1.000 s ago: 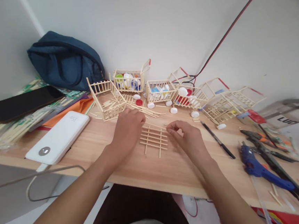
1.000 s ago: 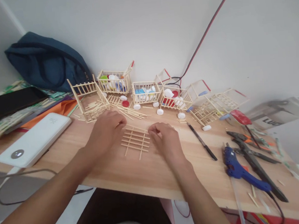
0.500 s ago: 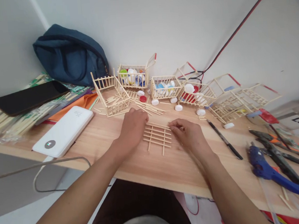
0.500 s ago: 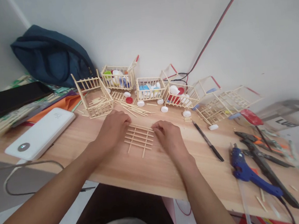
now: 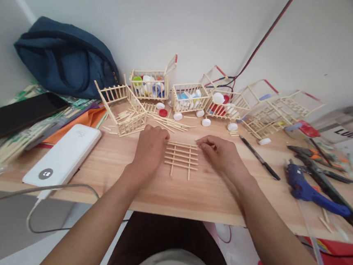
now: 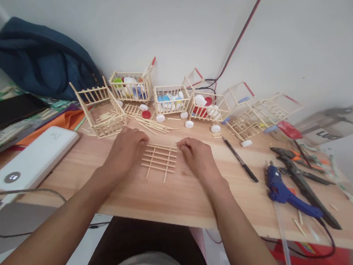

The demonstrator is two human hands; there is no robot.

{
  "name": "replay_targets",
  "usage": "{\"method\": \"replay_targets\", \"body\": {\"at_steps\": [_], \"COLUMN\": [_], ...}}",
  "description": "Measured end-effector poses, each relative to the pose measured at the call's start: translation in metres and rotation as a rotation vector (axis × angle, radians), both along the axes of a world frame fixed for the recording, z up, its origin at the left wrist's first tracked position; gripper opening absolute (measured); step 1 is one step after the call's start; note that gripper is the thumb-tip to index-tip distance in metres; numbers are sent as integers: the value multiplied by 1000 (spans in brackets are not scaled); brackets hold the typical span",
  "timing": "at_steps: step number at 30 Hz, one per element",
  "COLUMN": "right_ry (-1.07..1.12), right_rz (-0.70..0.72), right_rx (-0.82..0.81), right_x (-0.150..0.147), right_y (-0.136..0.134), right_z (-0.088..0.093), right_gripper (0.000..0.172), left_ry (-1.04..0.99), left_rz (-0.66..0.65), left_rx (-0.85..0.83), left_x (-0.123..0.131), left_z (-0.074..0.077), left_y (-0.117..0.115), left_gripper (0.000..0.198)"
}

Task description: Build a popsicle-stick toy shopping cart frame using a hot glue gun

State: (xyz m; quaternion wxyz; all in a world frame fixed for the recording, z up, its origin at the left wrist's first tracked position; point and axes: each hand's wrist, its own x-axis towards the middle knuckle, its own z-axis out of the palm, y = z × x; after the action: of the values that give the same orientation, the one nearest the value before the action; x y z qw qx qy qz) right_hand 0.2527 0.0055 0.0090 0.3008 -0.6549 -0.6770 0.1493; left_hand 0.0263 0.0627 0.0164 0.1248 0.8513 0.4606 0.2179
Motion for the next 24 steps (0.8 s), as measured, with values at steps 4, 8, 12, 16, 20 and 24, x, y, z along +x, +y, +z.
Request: {"method": "replay_targets", "body": {"at_steps": [4, 8, 12, 16, 20, 24], "right_ry": [-10, -11, -2, 7, 15, -5], "right_rz": [10, 36, 48, 33, 6, -11], "right_rx": [4, 14, 20, -1, -27, -40], "right_x": [2, 1, 2, 2, 2, 0], "right_y": [-1, -2, -2, 0, 2, 1], "right_z": [0, -1, -3, -5, -7, -4], "right_gripper": [21, 20, 19, 16, 14, 16], "left_ry": [-24, -41, -36, -18, -3, 8], "left_rz": [-1, 1, 25, 40, 51, 59], "left_rx": [12, 19, 19, 13, 9, 5], "left_x": [-1, -2, -2, -2, -1, -1], "left_z": [-2, -3, -2, -1, 1, 1], "left_y": [1, 0, -3, -4, -4, -5], "left_gripper": [23, 23, 24, 26, 27, 26]}}
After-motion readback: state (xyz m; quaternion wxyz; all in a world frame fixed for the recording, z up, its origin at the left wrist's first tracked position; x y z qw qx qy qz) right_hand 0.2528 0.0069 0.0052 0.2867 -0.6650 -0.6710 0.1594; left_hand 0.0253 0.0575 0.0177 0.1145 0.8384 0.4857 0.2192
